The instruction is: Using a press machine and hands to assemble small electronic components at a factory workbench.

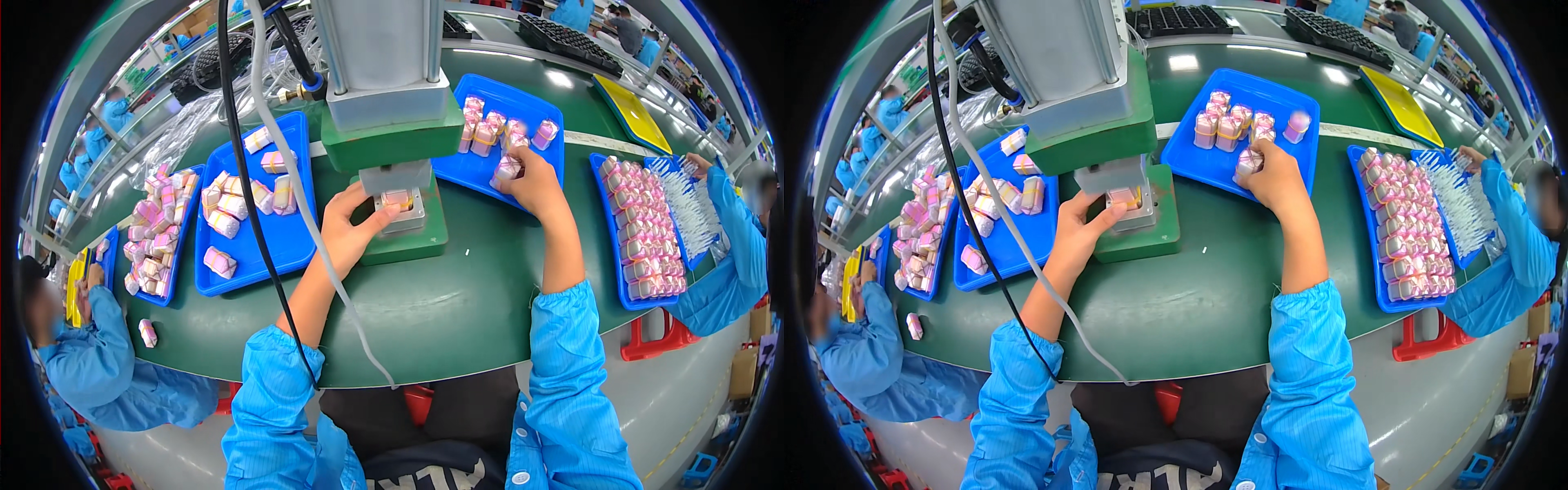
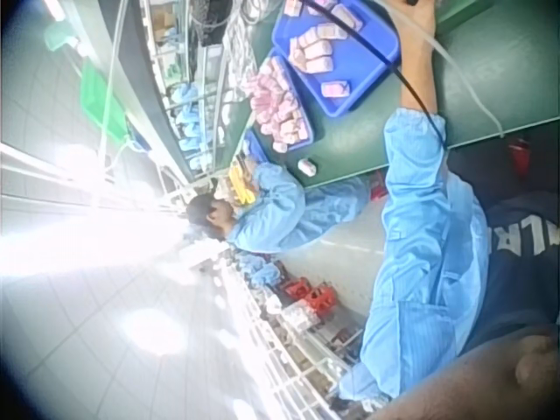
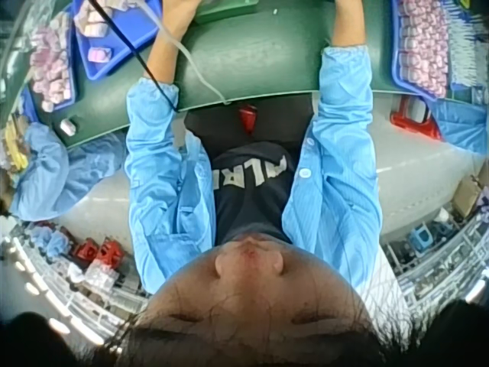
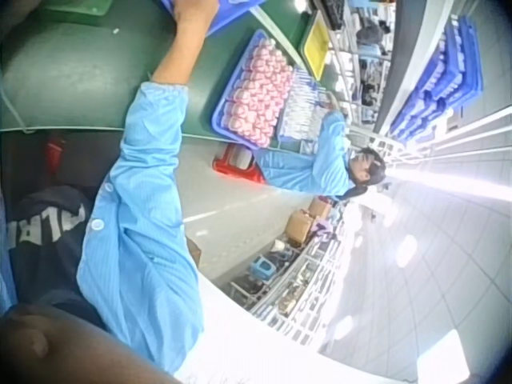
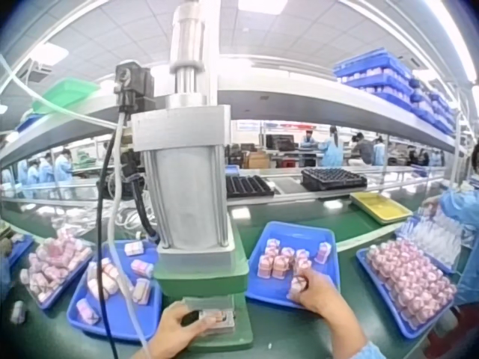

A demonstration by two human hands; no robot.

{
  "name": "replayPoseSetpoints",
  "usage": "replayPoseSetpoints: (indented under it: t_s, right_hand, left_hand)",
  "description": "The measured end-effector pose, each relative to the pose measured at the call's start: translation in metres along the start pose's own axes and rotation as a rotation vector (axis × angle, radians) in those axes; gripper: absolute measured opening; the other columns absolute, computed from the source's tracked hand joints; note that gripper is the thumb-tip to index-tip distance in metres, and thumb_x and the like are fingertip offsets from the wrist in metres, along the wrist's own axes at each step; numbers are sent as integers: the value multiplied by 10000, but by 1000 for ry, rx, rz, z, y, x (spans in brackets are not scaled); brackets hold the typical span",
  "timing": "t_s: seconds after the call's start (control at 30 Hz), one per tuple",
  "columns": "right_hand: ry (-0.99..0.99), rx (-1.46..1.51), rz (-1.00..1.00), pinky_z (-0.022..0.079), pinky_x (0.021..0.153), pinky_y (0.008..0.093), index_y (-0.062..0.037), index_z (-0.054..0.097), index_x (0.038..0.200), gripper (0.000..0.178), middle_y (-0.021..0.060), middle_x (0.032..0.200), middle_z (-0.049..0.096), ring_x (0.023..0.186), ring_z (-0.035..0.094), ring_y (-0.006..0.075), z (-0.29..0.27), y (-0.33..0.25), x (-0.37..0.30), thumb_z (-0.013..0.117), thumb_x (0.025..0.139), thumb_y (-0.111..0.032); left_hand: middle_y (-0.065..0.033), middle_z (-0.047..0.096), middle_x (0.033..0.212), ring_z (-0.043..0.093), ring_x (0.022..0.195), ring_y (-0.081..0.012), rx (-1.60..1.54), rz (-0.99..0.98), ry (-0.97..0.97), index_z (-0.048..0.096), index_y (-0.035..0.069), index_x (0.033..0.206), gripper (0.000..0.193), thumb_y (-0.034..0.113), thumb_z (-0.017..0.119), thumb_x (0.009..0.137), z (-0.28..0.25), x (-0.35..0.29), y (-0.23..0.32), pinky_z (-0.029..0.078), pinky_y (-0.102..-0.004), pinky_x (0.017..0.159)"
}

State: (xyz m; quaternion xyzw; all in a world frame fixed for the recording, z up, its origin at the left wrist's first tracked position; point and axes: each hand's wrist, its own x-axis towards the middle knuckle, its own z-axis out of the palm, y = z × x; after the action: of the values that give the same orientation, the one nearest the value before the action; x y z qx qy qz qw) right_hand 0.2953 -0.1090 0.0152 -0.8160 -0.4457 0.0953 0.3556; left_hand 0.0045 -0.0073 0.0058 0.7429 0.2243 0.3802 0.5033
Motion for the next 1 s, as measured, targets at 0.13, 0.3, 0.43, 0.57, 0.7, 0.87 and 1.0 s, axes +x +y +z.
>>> replayPoseSetpoints:
  t_s: [0.13,0.3,0.43,0.57,0.7,0.87,1.0]
  right_hand:
    - [-33,22,5,540,876,369,-7,609,1215,587,177,1057,707,969,694,303,5,-3,0,851,696,-135]
    - [-85,65,1,534,884,365,3,608,1224,610,187,1087,695,989,686,289,0,3,1,857,693,-164]
    - [-153,100,63,525,897,361,3,608,1236,632,184,1119,686,1012,674,281,-5,10,3,859,683,-170]
    - [-144,138,43,522,893,351,5,622,1200,580,162,1094,690,994,671,269,-6,5,2,847,685,-140]
    - [-59,351,-93,526,877,332,-5,637,1160,520,123,1066,692,975,669,227,-5,-10,1,832,686,-92]
    - [-158,622,-190,525,871,301,-29,647,1160,491,76,1055,691,971,659,179,13,-41,-14,816,700,-45]
    - [-323,736,-183,472,779,252,-21,661,1138,440,33,1016,680,890,605,100,33,-73,-32,824,733,-75]
  left_hand:
    - [-115,683,1127,636,1036,-238,-24,5,11,706,20,1081,301,193,731,836,0,1,-7,440,-349,954]
    - [-96,691,1121,637,1023,-256,81,34,32,720,41,1035,270,221,728,834,0,0,-7,399,-356,989]
    - [-92,692,1121,632,1035,-266,29,-8,7,723,47,1025,271,233,730,828,-2,0,-9,393,-375,1000]
    - [-116,687,1113,625,1054,-264,97,49,20,711,39,1074,305,228,727,834,-2,0,-10,409,-376,983]
    - [-107,677,1128,611,1092,-223,-40,53,109,683,30,1141,342,250,704,880,6,-1,-3,425,-354,974]
    - [-61,652,1064,553,1011,-148,-275,-41,139,636,-16,1203,378,272,637,958,1,2,3,422,-290,875]
    - [-47,648,1032,536,921,-130,-392,-62,99,633,-24,1177,390,310,500,1025,-21,5,-10,409,-300,806]
